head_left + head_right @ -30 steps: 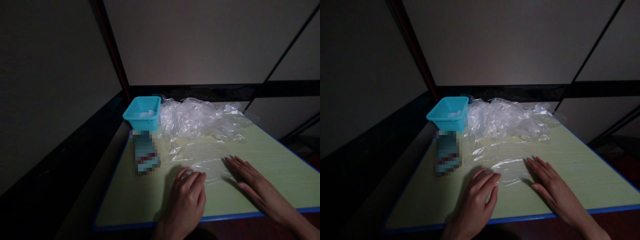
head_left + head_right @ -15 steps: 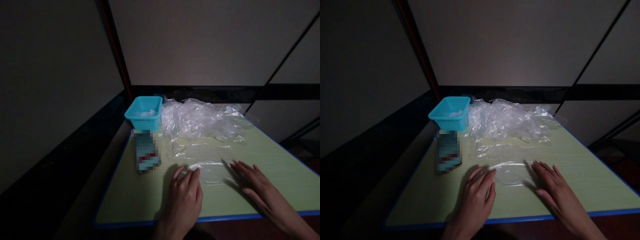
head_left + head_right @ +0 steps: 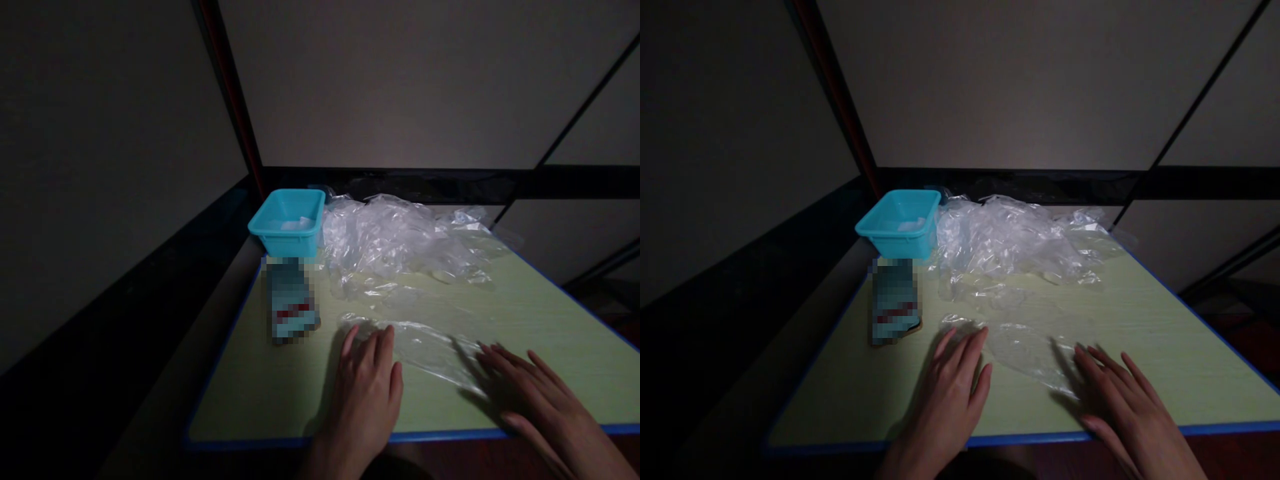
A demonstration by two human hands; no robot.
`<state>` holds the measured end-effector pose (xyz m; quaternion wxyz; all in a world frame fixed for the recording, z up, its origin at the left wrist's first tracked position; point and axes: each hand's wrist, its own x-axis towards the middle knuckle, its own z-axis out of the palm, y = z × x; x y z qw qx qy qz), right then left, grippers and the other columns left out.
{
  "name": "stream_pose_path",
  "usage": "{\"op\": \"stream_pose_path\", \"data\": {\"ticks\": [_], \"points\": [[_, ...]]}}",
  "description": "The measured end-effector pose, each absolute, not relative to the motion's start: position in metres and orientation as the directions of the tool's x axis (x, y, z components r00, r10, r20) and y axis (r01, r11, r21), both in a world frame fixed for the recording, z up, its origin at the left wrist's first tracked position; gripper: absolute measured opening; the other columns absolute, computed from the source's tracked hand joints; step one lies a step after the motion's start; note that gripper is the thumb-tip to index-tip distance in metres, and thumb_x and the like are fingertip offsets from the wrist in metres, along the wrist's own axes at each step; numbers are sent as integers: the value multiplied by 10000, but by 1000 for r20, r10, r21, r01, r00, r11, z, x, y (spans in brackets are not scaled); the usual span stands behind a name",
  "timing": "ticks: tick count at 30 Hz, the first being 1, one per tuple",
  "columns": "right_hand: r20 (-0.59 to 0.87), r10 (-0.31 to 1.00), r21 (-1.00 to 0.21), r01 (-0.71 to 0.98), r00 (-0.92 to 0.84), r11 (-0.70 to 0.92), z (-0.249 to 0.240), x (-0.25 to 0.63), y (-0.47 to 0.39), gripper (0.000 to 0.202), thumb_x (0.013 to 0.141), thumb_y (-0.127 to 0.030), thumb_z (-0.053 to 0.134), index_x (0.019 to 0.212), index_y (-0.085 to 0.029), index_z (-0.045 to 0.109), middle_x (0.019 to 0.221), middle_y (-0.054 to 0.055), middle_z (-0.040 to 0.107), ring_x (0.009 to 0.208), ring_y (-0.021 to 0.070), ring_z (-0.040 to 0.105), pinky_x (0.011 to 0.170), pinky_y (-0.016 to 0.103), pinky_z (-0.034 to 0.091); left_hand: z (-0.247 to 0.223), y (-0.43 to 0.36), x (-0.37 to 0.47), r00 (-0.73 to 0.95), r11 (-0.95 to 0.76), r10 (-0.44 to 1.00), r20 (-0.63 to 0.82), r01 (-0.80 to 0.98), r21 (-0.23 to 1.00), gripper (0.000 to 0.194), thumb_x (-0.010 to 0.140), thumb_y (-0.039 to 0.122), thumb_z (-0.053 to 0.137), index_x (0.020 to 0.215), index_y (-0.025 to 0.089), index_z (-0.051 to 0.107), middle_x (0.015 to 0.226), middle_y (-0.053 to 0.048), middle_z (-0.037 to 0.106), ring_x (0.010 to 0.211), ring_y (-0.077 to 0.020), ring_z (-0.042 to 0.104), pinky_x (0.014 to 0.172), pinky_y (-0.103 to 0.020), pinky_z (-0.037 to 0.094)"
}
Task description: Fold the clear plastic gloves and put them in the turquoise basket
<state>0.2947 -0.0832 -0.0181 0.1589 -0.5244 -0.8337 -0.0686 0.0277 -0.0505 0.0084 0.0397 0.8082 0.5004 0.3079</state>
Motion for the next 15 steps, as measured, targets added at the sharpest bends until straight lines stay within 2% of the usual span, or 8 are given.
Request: {"op": "stream_pose_path", "data": {"ticks": [3,5,8,11,15], "points": [[357,821,20,882,-445,470,-19,296,-90,605,880,-437,343,1429,-250,171,1266,105,535,1152,345,489,924,589,409,10,-51,28,321,-480,848,423,804,352,408,868,185,453,1267,126,392,1173,-90,595,1087,-234,541,1000,-492,384],[391,767,104,853,-508,512,-19,295,-94,613,885,-442,352,1426,-198,200,1228,103,568,1149,320,499,947,538,406,10,-51,28,326,-460,865,383,819,343,426,875,205,455,1287,135,372,1208,-88,572,1124,-232,516,1030,-498,343],[426,671,212,788,-607,578,-17,287,-97,662,862,-497,415,1391,-118,295,1198,96,592,1155,268,500,1073,443,244,9,-50,29,341,-452,872,350,836,312,451,873,211,463,1303,135,350,1291,-106,500,1200,-253,446,1049,-526,297],[458,590,236,731,-665,641,-15,274,-100,702,822,-516,496,1349,-73,360,1149,102,623,1111,237,536,1110,401,127,6,-50,28,345,-469,855,386,834,292,461,860,181,467,1300,109,350,1351,-149,417,1253,-305,370,1013,-534,346],[486,518,209,670,-704,713,-16,261,-103,432,868,-320,491,1252,-123,488,1074,50,667,1037,200,581,1110,426,126,3,-52,26,359,-520,830,427,777,355,422,856,135,430,1274,119,377,1346,-149,401,1240,-305,379,965,-499,417]]}}
